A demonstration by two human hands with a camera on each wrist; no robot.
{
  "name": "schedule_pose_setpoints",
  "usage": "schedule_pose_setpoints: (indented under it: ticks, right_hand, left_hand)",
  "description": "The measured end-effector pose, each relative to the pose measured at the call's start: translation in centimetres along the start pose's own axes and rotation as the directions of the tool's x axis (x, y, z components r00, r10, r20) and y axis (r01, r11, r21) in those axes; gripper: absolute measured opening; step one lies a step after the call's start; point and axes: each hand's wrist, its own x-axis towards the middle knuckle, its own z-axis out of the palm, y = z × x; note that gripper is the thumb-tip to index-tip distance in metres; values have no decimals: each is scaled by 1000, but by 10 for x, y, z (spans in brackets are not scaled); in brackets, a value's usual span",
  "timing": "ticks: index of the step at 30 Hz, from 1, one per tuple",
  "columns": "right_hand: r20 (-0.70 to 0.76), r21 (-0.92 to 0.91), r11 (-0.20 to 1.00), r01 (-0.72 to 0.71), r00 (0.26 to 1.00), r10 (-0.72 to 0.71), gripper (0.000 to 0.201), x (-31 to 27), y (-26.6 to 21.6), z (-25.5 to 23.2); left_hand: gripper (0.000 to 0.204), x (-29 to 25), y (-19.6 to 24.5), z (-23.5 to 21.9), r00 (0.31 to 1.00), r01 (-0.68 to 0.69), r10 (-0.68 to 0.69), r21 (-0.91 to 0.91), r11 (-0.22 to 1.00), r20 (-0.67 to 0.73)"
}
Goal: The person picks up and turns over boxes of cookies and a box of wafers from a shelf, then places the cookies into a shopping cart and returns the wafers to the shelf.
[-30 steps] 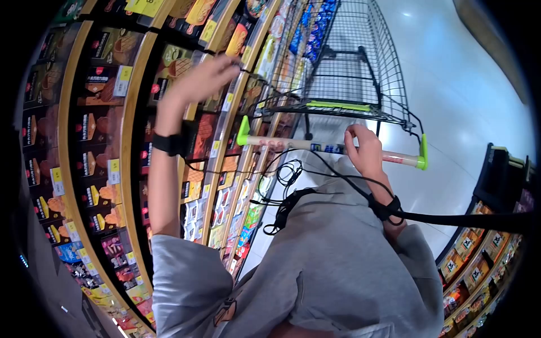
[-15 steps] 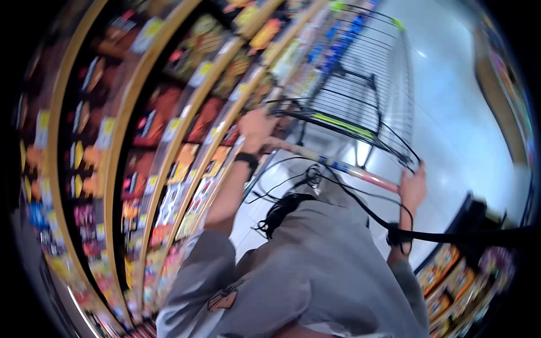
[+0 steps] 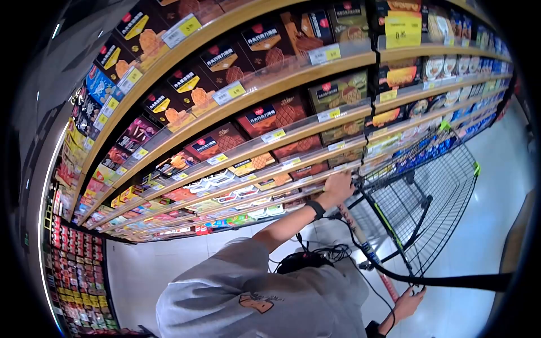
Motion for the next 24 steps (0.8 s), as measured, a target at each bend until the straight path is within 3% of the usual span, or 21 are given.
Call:
schedule_pose_setpoints:
  ticks: [1,7,10,12,13,15,16,18,19,20,21,22,23,24]
  right_hand:
    - [25,6,1000,-26,999,26,60,-1,-1,-2]
    - [73,15,995,-101,992,100,59,-9,-16,-14]
    - [-90,-20,999,44,995,-46,55,-10,-19,-12]
    - [-293,30,927,373,890,-349,51,-6,-24,-3]
    - [-282,164,889,427,884,-373,44,-8,-38,1]
    - [-107,427,791,438,893,-437,41,-18,-67,5]
    - [-1,311,860,404,905,-425,42,-19,-78,15]
    - [71,279,892,356,918,-389,44,-31,-106,14]
    - [116,252,901,354,913,-391,45,-33,-114,5]
    - [67,175,891,420,897,-436,43,-37,-114,-9]
    - [17,90,878,470,881,-473,42,-44,-114,-23]
    - [-29,190,857,480,875,-483,54,-46,-118,-28]
    - [30,163,861,482,870,-492,54,-46,-121,-35]
    - [42,146,862,486,867,-496,54,-42,-119,-28]
  left_hand:
    - [45,-1,1,-5,999,15,-14,-16,1000,53]
    - [42,-2,-4,-1,998,-49,48,-38,998,-32]
    - [39,-2,-2,-3,999,-22,21,-52,998,-26]
    - [38,-3,0,-8,999,-28,24,-76,997,-44]
    - [37,-4,-4,-6,998,-44,41,-87,995,-45]
    - [36,-8,-6,0,987,-69,51,-119,990,-150]
    - [38,-8,-11,5,986,-97,72,-160,982,-152]
    - [51,-14,-17,-6,970,-182,144,-189,965,-198]
    - [47,-20,-19,-19,974,-200,158,-280,939,-165]
    - [41,-23,-26,-29,896,-361,237,-302,882,-376]
    - [36,-24,-33,-35,767,-524,296,-288,802,-570]
    - [24,-39,-32,-67,866,-397,150,-475,785,-477]
    - [14,-45,-35,-95,813,-357,104,-349,866,-573]
    - [10,-51,-45,-124,716,-439,117,-313,842,-688]
